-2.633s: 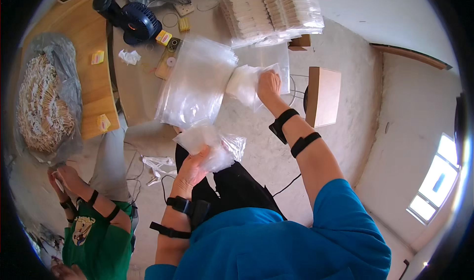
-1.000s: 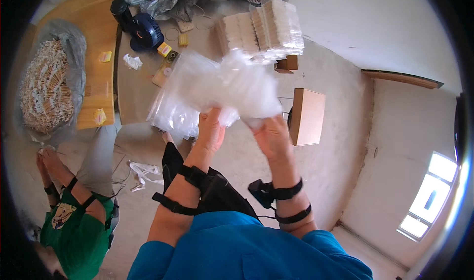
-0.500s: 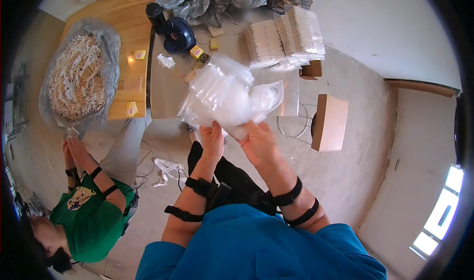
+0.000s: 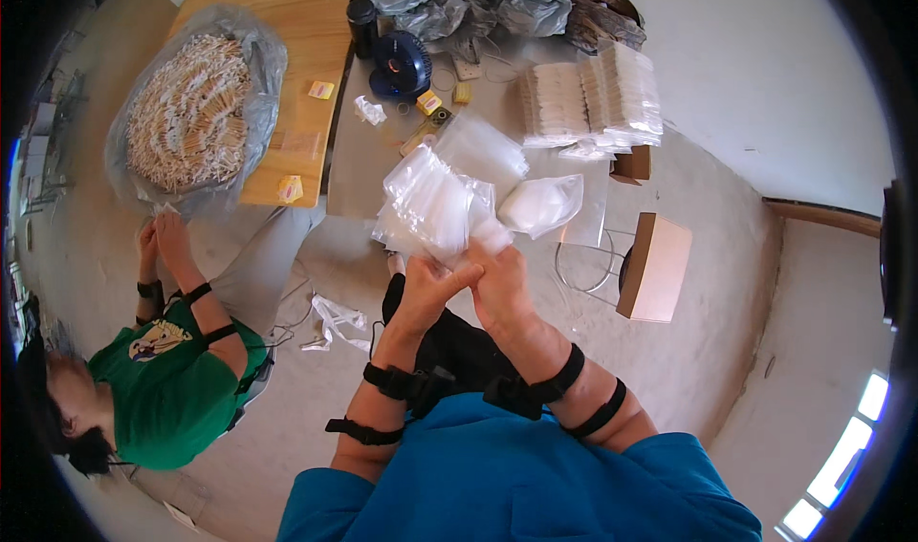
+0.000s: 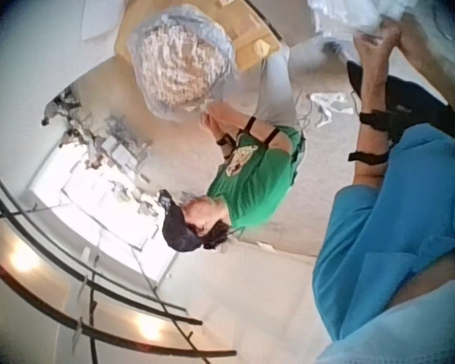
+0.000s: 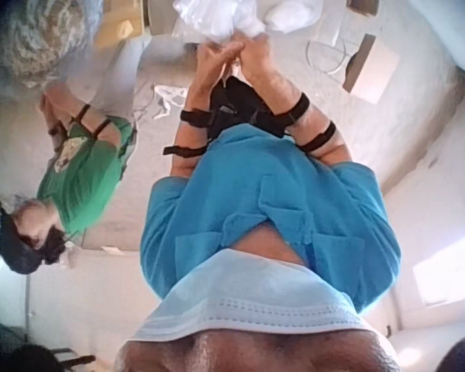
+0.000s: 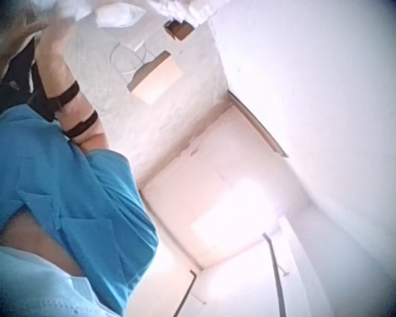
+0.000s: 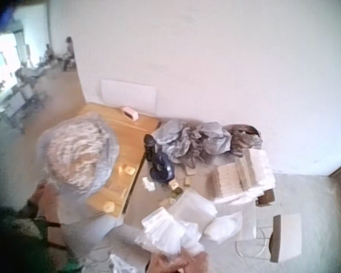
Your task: Packing several small boxed items into a clear plastic bag and sealing it.
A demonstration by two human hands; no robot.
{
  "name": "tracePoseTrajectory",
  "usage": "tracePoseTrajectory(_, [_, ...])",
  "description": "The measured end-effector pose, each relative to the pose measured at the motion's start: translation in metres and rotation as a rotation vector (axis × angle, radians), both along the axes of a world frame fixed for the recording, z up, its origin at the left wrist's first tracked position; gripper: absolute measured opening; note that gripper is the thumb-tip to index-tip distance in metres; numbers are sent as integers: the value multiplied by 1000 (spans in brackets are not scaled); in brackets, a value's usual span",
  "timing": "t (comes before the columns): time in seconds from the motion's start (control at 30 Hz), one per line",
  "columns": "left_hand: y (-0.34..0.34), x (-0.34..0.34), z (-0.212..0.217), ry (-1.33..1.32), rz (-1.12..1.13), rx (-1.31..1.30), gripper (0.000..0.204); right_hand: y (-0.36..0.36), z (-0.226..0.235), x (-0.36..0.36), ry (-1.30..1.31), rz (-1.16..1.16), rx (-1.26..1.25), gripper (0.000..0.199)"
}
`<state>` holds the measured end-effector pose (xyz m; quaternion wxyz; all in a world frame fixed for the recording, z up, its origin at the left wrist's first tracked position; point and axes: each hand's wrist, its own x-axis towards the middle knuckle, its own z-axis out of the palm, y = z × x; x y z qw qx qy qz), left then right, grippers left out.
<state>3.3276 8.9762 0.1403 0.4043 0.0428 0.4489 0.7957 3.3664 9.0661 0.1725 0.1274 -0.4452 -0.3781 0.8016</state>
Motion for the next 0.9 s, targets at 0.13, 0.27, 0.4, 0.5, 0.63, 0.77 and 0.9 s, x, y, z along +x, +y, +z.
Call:
tracePoseTrajectory(0.13, [-2,7,8,-124,252,-13,57,-14,-1,-6,-20,50,-8,33])
tracePoseTrajectory(0.27, [-6,17,7,-227,553,83,54,-33,1,-7,-116,164,219,34])
tracePoseTrajectory(0.4, [-23,20,-2,-118,627,17,51,-56,-17,0,-217,300,463,35])
tracePoseTrajectory(0.5, [-49,25,-27,-471,630,-25,47,-83,-12,2,-280,447,586,38])
tracePoseTrajectory(0.63, [-69,22,-27,-466,788,2,38,-108,-31,-4,-190,410,443,36])
tracePoseTrajectory(0.77, [-95,7,-46,-251,860,-241,36,-132,-42,-20,-198,487,503,34])
tracePoseTrajectory(0.9, [-140,-16,-87,-382,987,37,36,-148,-68,-46,-151,787,469,41])
